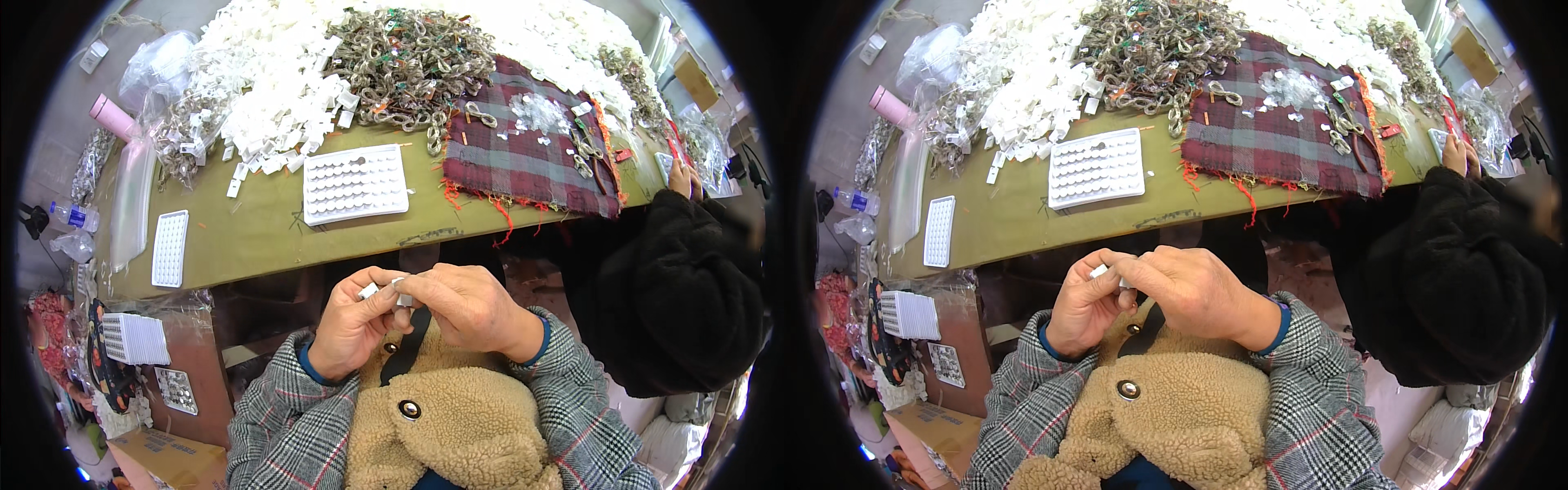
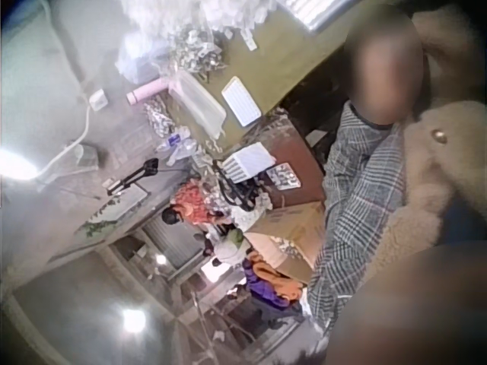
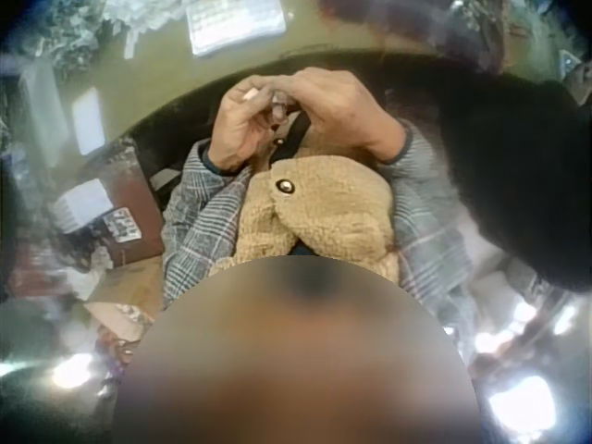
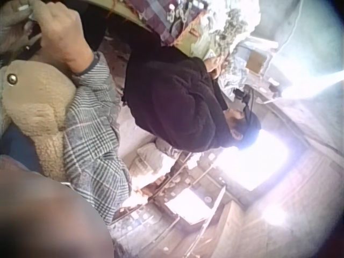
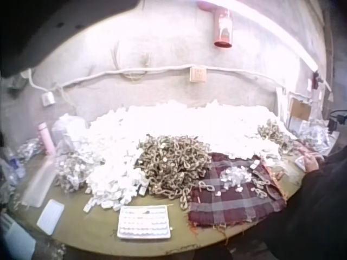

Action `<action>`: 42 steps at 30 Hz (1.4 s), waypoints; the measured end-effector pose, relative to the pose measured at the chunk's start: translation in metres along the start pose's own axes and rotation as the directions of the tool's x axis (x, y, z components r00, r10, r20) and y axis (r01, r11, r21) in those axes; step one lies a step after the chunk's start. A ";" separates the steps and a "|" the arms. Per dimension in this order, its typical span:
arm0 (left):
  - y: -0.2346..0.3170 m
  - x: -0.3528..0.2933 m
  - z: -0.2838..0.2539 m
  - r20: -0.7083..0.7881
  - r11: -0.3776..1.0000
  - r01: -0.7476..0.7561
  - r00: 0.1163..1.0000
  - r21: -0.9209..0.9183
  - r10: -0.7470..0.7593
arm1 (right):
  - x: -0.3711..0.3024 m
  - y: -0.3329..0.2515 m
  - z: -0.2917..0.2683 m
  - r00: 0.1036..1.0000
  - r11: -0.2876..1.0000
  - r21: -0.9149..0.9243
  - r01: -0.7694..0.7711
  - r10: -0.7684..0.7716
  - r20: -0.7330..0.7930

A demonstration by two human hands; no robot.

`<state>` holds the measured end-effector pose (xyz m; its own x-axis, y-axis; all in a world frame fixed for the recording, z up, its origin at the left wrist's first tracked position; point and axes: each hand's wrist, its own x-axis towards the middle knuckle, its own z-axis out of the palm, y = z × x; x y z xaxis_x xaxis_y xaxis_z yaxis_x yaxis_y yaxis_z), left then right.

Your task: The person repeatedly picks small white plastic housings and metal contacts from piles on the table, inserts the contacts into the housings, and places the assembled units into a white tray. The person works one at a time, handling each component by hand without tools.

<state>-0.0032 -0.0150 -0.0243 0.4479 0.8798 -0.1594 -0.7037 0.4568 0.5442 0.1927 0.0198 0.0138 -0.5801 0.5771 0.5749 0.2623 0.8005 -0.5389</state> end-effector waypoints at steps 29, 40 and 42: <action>0.079 -0.014 -0.017 0.003 0.996 0.004 1.000 -0.090 -0.003 | 0.027 0.035 0.012 0.944 0.947 0.080 -0.310 0.317 -0.093; 0.179 0.008 -0.075 -0.005 -0.136 0.262 0.474 0.955 0.881 | 0.018 0.085 0.016 0.861 0.905 0.150 -0.399 0.426 -0.278; 0.179 0.019 -0.088 -0.021 -0.199 0.375 0.508 0.905 0.861 | 0.016 0.084 0.015 0.856 0.896 0.167 -0.411 0.443 -0.267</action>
<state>-0.1694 0.0952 -0.0027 -0.3899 0.8430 0.3705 0.8076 0.1198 0.5774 0.1937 0.0942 -0.0316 -0.1745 0.8915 0.4180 0.3446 0.4530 -0.8222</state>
